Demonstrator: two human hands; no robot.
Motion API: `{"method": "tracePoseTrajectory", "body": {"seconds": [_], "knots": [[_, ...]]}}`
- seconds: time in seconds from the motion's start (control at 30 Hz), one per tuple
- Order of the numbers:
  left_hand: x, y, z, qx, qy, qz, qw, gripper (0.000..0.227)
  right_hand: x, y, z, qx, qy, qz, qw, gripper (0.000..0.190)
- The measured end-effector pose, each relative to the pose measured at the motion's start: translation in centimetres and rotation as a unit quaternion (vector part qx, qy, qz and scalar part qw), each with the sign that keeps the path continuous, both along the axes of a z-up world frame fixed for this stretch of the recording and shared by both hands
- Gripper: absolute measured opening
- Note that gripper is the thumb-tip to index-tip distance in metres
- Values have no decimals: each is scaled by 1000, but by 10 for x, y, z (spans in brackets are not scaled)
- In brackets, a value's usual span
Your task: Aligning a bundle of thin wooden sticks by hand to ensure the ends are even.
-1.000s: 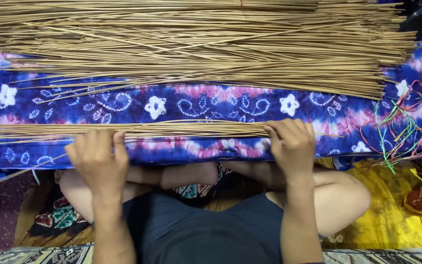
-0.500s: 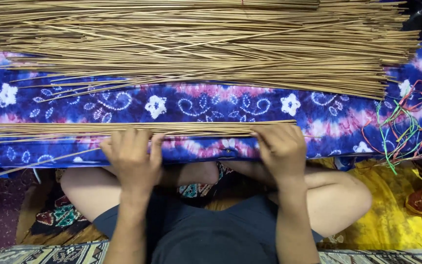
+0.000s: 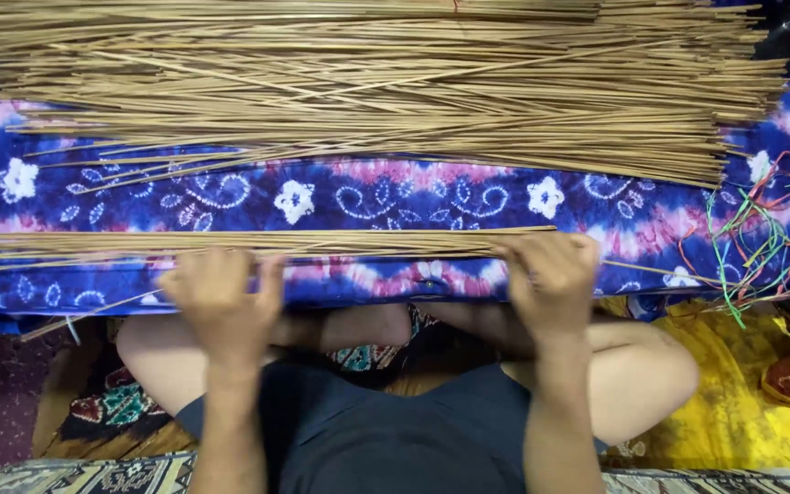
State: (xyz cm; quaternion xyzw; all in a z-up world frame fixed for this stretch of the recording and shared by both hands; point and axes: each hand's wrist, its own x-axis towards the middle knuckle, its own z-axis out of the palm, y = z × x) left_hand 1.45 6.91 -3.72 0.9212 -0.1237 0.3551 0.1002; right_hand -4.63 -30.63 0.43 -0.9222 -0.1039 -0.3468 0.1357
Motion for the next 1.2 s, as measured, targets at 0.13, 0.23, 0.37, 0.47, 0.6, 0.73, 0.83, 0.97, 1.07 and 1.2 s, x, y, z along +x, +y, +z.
{"method": "tracePoseTrajectory", "body": {"seconds": [0.13, 0.23, 0.37, 0.47, 0.6, 0.73, 0.83, 0.97, 1.07, 1.2], "knots": [[-24, -68, 21, -44, 31, -87, 995, 41, 7, 80, 21, 0, 2, 88, 996, 19], [-21, -64, 20, -68, 40, -128, 989, 43, 12, 81, 16, 30, 8, 113, 993, 20], [-12, 15, 16, -32, 15, 29, 999, 31, 1, 32, 20, 1, 24, 6, 1000, 19], [-6, 36, 22, 15, 11, 111, 994, 27, 1, 27, 38, 25, 38, -58, 997, 12], [-11, -13, 17, -20, -12, 10, 1000, 29, 10, 56, 14, 13, -11, 48, 999, 12], [-18, -60, 23, -61, 40, -112, 991, 32, 13, 90, 17, 74, 12, 88, 993, 16], [-17, -46, 27, -64, 66, -151, 984, 24, 10, 65, 13, 78, 20, 101, 992, 24], [-4, -17, 36, -57, 71, -112, 990, 19, 10, 22, 13, 72, 28, 44, 996, 15], [1, -6, 33, -50, 69, -99, 991, 17, 8, -1, 8, 85, 42, 22, 995, 10], [11, 3, 23, -57, 82, -90, 991, 13, 5, -26, -9, 141, 65, 5, 988, 9]]}}
